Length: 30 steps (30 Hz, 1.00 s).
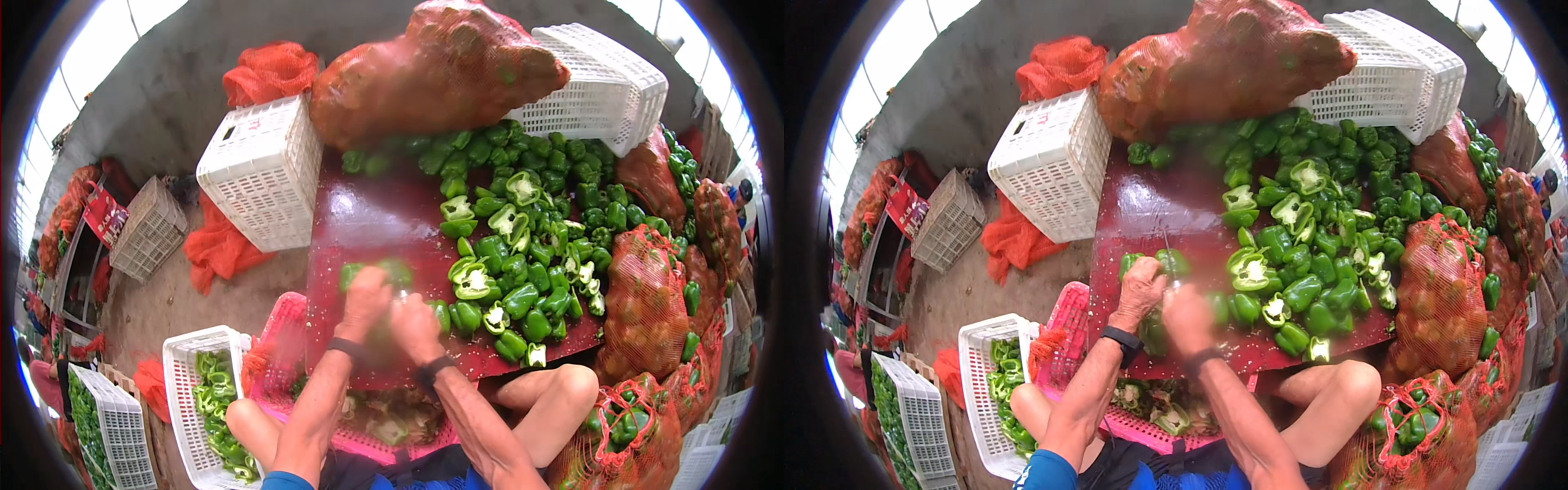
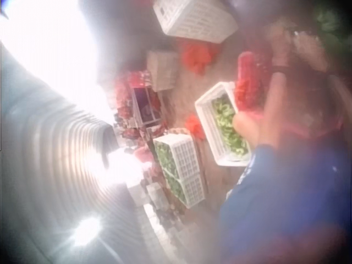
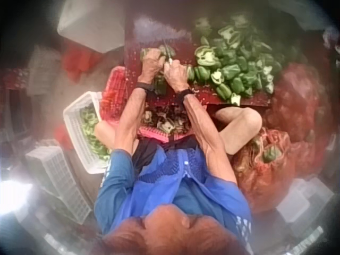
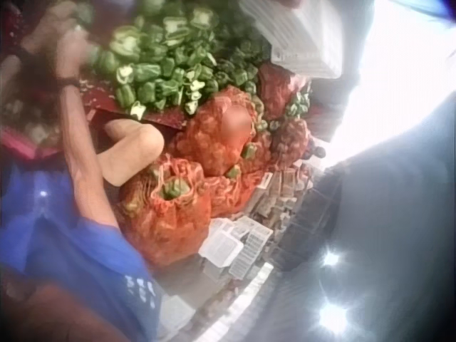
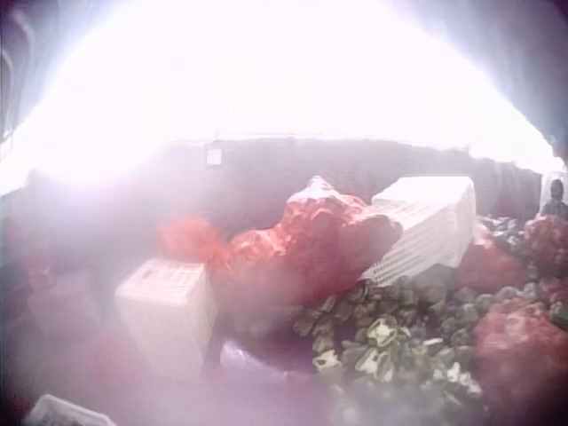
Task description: The person cuts green bell peppers using a large cleaver. The person picks up peppers one at a time, removes the stems and seeds by hand, and places the cut peppers into a pink basket.
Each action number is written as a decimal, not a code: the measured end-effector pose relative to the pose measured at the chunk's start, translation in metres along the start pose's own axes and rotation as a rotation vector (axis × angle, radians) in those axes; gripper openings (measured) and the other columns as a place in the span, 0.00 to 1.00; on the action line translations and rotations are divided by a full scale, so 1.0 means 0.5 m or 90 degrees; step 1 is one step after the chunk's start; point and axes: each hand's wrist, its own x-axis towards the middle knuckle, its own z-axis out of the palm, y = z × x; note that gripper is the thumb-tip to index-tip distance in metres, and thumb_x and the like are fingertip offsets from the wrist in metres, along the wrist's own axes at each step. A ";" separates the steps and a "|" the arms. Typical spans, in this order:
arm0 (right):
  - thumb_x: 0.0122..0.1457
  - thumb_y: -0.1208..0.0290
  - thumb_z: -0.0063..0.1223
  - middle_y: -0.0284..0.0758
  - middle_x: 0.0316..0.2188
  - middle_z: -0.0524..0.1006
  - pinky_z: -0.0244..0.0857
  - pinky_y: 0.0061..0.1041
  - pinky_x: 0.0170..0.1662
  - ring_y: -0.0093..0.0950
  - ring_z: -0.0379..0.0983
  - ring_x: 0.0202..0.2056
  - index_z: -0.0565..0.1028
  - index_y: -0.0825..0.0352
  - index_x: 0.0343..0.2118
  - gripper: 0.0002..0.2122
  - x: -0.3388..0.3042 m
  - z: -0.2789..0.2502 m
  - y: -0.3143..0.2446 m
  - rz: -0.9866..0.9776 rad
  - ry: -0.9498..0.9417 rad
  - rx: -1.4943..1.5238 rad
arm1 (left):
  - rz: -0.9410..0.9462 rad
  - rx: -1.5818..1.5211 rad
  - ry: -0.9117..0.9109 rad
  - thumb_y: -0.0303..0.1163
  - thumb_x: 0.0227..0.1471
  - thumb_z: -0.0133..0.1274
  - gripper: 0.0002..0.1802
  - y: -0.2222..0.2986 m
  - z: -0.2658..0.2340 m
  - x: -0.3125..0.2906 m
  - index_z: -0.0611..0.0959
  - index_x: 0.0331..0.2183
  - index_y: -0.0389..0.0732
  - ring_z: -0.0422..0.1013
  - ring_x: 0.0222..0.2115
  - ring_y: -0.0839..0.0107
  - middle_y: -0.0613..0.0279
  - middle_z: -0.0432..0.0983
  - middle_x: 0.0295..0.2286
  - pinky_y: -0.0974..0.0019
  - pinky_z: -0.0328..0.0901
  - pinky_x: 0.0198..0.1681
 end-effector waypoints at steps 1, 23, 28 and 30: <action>0.59 0.56 0.47 0.55 0.30 0.80 0.71 0.52 0.39 0.56 0.78 0.34 0.77 0.70 0.31 0.18 0.003 -0.020 -0.009 0.029 -0.010 0.066 | 0.012 -0.002 0.004 0.24 0.43 0.57 0.08 0.000 -0.002 0.002 0.77 0.30 0.37 0.72 0.34 0.51 0.51 0.74 0.30 0.54 0.69 0.40; 0.63 0.53 0.47 0.58 0.29 0.78 0.71 0.53 0.40 0.58 0.77 0.34 0.73 0.70 0.33 0.20 -0.089 -0.084 0.118 0.077 0.025 0.035 | -0.045 0.120 0.085 0.26 0.40 0.62 0.16 -0.062 -0.087 0.011 0.83 0.36 0.38 0.74 0.40 0.55 0.50 0.78 0.37 0.58 0.69 0.46; 0.64 0.52 0.43 0.57 0.31 0.79 0.70 0.51 0.43 0.56 0.77 0.36 0.72 0.70 0.37 0.20 -0.076 -0.091 0.100 0.120 0.035 0.025 | -0.254 -0.001 -0.036 0.35 0.44 0.62 0.18 -0.122 -0.108 -0.041 0.85 0.39 0.38 0.76 0.40 0.53 0.47 0.79 0.38 0.56 0.70 0.47; 0.64 0.53 0.46 0.56 0.28 0.79 0.70 0.51 0.37 0.54 0.77 0.32 0.70 0.70 0.36 0.19 -0.076 -0.104 0.129 0.077 0.091 0.017 | -0.251 -0.046 -0.032 0.30 0.42 0.66 0.15 -0.090 -0.086 -0.038 0.84 0.35 0.37 0.78 0.34 0.62 0.51 0.80 0.33 0.62 0.72 0.39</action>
